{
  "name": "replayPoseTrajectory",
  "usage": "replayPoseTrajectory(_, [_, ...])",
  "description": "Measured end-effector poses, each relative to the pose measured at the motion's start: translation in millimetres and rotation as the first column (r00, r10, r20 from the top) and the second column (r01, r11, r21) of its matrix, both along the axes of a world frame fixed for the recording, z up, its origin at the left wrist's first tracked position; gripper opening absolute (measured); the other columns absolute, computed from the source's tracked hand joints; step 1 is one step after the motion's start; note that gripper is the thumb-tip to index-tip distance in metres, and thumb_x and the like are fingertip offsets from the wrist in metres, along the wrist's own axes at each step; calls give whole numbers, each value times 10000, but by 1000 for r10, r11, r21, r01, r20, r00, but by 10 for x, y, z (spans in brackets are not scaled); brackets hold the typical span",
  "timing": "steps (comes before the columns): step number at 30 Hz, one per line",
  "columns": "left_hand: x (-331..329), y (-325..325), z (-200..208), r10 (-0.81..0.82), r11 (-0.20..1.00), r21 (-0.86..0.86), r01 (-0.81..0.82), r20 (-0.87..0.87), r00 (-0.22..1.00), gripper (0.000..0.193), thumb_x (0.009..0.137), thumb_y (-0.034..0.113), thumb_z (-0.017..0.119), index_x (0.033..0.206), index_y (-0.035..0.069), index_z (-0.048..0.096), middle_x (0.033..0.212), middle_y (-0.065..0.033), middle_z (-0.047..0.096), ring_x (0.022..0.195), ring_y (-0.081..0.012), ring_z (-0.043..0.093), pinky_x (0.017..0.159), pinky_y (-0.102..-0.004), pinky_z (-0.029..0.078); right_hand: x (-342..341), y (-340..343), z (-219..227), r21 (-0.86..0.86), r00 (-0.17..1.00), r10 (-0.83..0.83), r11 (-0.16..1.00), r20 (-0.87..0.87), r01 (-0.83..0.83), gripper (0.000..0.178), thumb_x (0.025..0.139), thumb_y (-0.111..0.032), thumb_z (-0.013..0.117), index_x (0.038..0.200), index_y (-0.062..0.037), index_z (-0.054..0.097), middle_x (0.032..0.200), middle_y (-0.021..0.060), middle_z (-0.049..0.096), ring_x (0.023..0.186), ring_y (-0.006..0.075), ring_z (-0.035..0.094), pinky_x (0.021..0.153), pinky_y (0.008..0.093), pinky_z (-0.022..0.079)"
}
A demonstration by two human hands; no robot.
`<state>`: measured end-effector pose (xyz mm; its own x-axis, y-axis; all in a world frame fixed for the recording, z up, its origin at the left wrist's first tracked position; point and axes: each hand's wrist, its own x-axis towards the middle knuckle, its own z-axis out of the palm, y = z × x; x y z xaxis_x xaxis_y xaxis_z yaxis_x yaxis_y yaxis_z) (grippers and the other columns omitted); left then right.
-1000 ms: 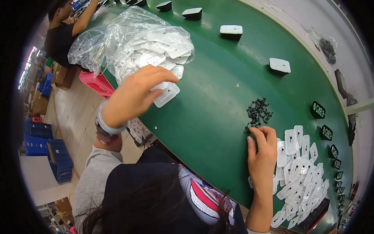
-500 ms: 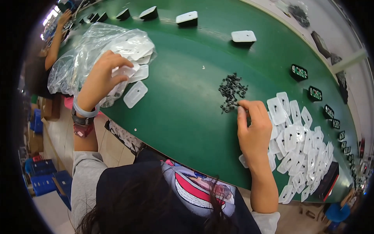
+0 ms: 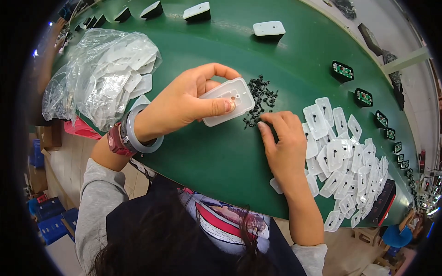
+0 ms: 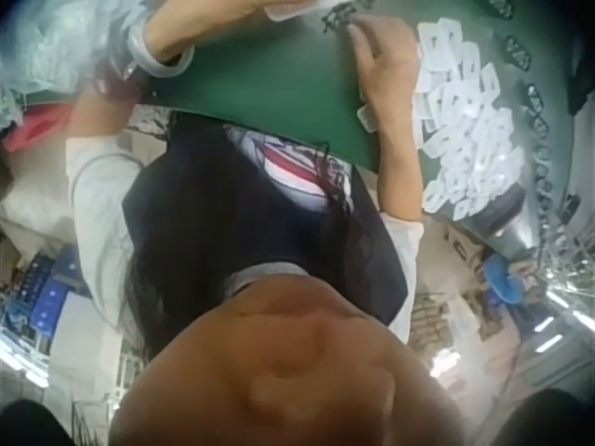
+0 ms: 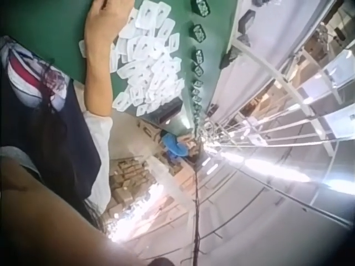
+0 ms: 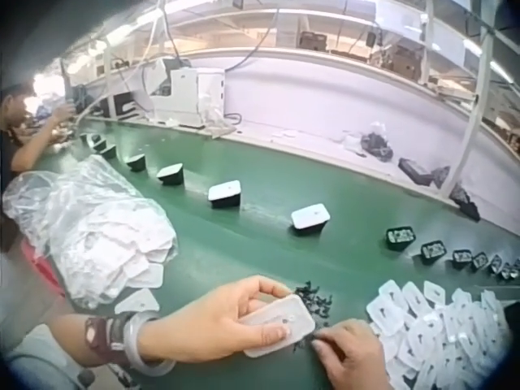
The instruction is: The person assembles electronic components by hand, inserting small metal pins into plastic housings at a workbench.
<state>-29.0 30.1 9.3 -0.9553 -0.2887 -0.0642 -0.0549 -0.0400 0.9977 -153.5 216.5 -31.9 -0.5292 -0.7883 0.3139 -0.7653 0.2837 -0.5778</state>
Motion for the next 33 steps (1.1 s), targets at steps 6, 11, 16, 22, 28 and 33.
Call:
replayPoseTrajectory(6, [23, 15, -35, -18, 984, 175, 15, 16, 1000, 265, 838, 124, 649, 1032, -39, 572, 877, -117, 655, 665, -92, 580, 565, -168, 455, 30, -43, -24, 32, 998, -2, 999, -62, 4, 150, 789, -18, 651, 936, -43, 645, 876, 49, 585, 789, 199, 537, 703, 294, 450])
replayPoseTrajectory(11, [32, 43, -1, -40, 940, 340, 28, 29, 999, 259, 888, 103, 605, 1095, -37, 536, 943, -157, 673, 593, -100, 581, 461, -169, 448, 39, -67, -22, 57, 997, -4, 998, -76, 8, 150, 789, -13, 647, 935, -43, 644, 875, 49, 586, 782, 203, 537, 701, 298, 449])
replayPoseTrajectory(16, [97, -27, 23, -148, 936, 324, 135, 16, 989, 242, 890, 74, 552, 1090, -60, 529, 981, -188, 672, 547, -117, 588, 390, -175, 432, 64, -71, 0, 64, 997, -12, 998, -78, 17, 145, 789, -4, 642, 930, -38, 640, 877, 51, 586, 780, 205, 539, 695, 300, 448])
replayPoseTrajectory(22, [114, -39, 39, -234, 918, 331, 218, 10, 972, 249, 865, 37, 510, 1086, -78, 522, 984, -191, 670, 527, -123, 592, 385, -160, 428, 62, -73, -4, 68, 996, -12, 998, -89, 18, 136, 788, 7, 637, 918, -33, 638, 867, 54, 586, 761, 204, 541, 683, 296, 447])
replayPoseTrajectory(28, [98, 1, 74, -218, 923, 324, 208, -3, 976, 246, 850, 35, 511, 1067, -76, 537, 967, -188, 675, 505, -116, 577, 381, -156, 417, 75, -62, 50, 7, 999, -35, 999, -29, 35, 128, 787, 24, 639, 905, -27, 642, 861, 56, 597, 726, 184, 540, 645, 278, 444])
replayPoseTrajectory(33, [95, 2, 58, -203, 943, 277, 186, 32, 979, 216, 855, 50, 529, 1031, -70, 566, 894, -169, 679, 489, -106, 559, 376, -155, 401, 66, -57, 112, -118, 998, -60, 991, 5, 61, 120, 791, 37, 640, 899, -15, 644, 860, 64, 611, 711, 163, 540, 622, 265, 439])
